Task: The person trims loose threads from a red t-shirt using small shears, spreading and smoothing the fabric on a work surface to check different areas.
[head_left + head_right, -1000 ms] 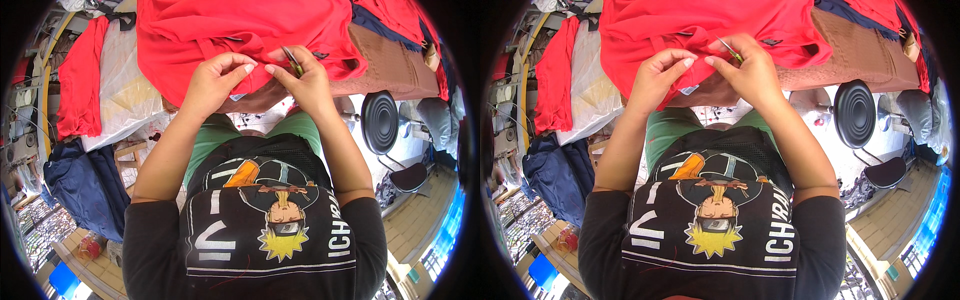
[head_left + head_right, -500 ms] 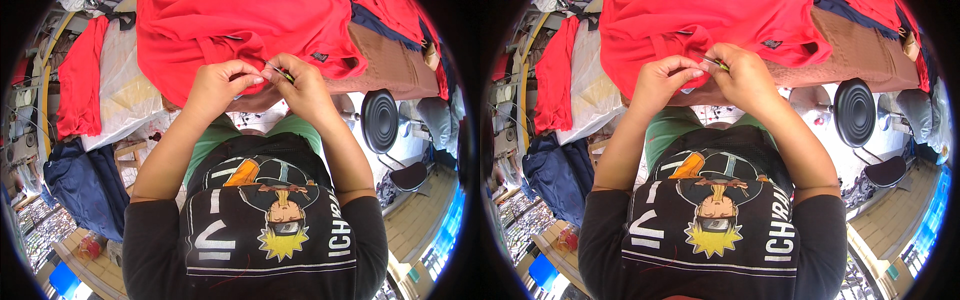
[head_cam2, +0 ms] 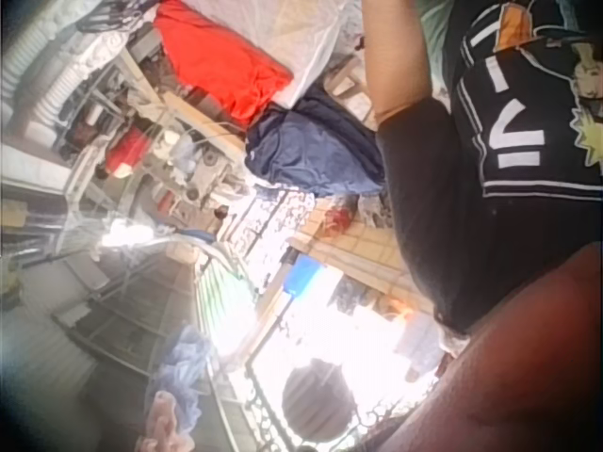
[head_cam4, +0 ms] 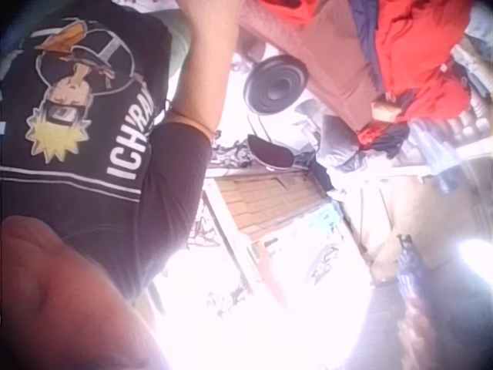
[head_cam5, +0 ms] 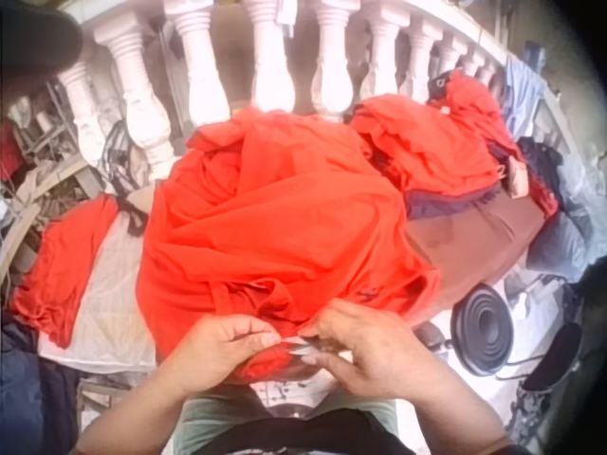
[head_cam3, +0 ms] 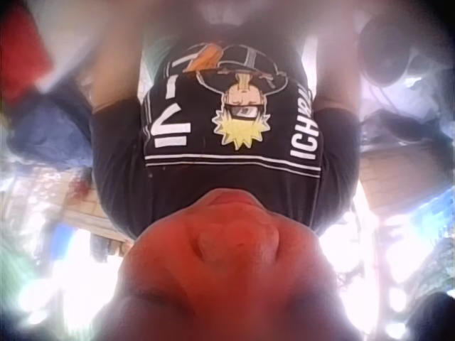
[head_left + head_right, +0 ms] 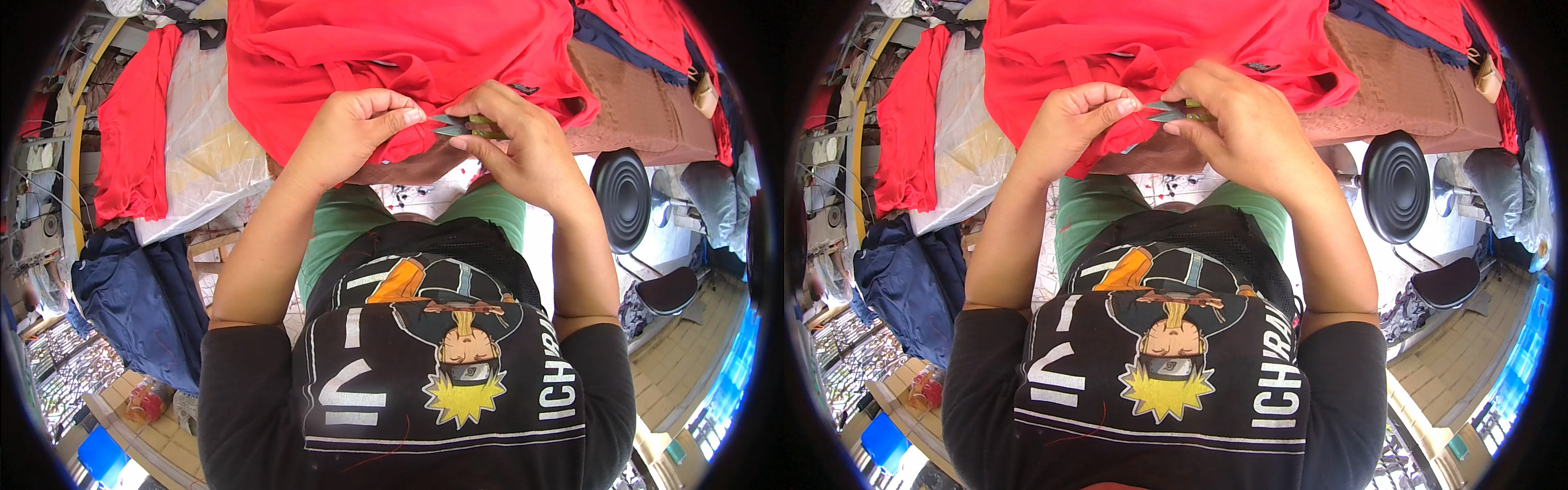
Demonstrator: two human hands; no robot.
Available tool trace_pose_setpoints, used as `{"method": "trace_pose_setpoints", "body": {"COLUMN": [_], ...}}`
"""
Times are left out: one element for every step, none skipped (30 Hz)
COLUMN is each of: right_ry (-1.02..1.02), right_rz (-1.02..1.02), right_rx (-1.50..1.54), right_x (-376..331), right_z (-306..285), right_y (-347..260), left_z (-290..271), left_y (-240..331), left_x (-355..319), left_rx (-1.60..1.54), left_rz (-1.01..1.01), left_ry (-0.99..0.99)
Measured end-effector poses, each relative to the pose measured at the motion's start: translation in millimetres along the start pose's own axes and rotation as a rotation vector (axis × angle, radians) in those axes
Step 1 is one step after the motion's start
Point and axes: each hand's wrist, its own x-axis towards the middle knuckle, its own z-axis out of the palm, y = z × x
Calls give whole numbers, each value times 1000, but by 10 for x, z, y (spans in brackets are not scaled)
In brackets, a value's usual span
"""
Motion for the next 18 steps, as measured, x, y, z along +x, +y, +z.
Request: {"method": "trace_pose_setpoints", "body": {"right_ry": [-23,-26,-28,-31,-35,-39,-43,-34,-25,-16,-30,-43,-57,-47,-37,-27,-42,-56], "right_rz": [-8,-12,-15,-19,-21,-24,-26,-41,-57,-72,-84,-95,-107,-91,-75,-59,-45,-31], "right_rx": [-6,-20,-34,-47,-53,-58,-64,-65,-66,-67,-74,-81,-88,-74,-60,-46,-53,-61], "right_x": [-1,0,3,6,12,19,25,27,26,26,30,39,43,42,39,36,37,42], "right_z": [-8,-3,7,15,15,14,14,24,39,46,39,26,17,11,3,-5,-19,-41], "right_y": [2,2,0,-2,-7,-12,-16,-18,-17,-17,-18,-19,-18,-14,-9,-4,2,5], "left_z": [2,5,7,10,14,17,17,17,17,19,23,27,33,38,40,35,25,19], "left_y": [12,28,41,48,57,62,56,42,36,39,43,47,59,75,83,72,49,37], "left_x": [-3,-5,-7,-7,-6,-5,-2,4,8,7,3,0,-5,-9,-9,-3,3,6], "left_rx": [2,5,8,20,32,44,43,44,44,48,51,54,43,32,20,24,28,32], "left_rz": [-4,-9,-14,-17,-19,-22,-16,-11,-5,-4,-2,-1,-7,-12,-17,-22,-28,-34], "left_ry": [-1,-2,-4,-4,-5,-5,-7,-9,-11,-8,-6,-3,-1,0,1,-2,-3,-4]}}
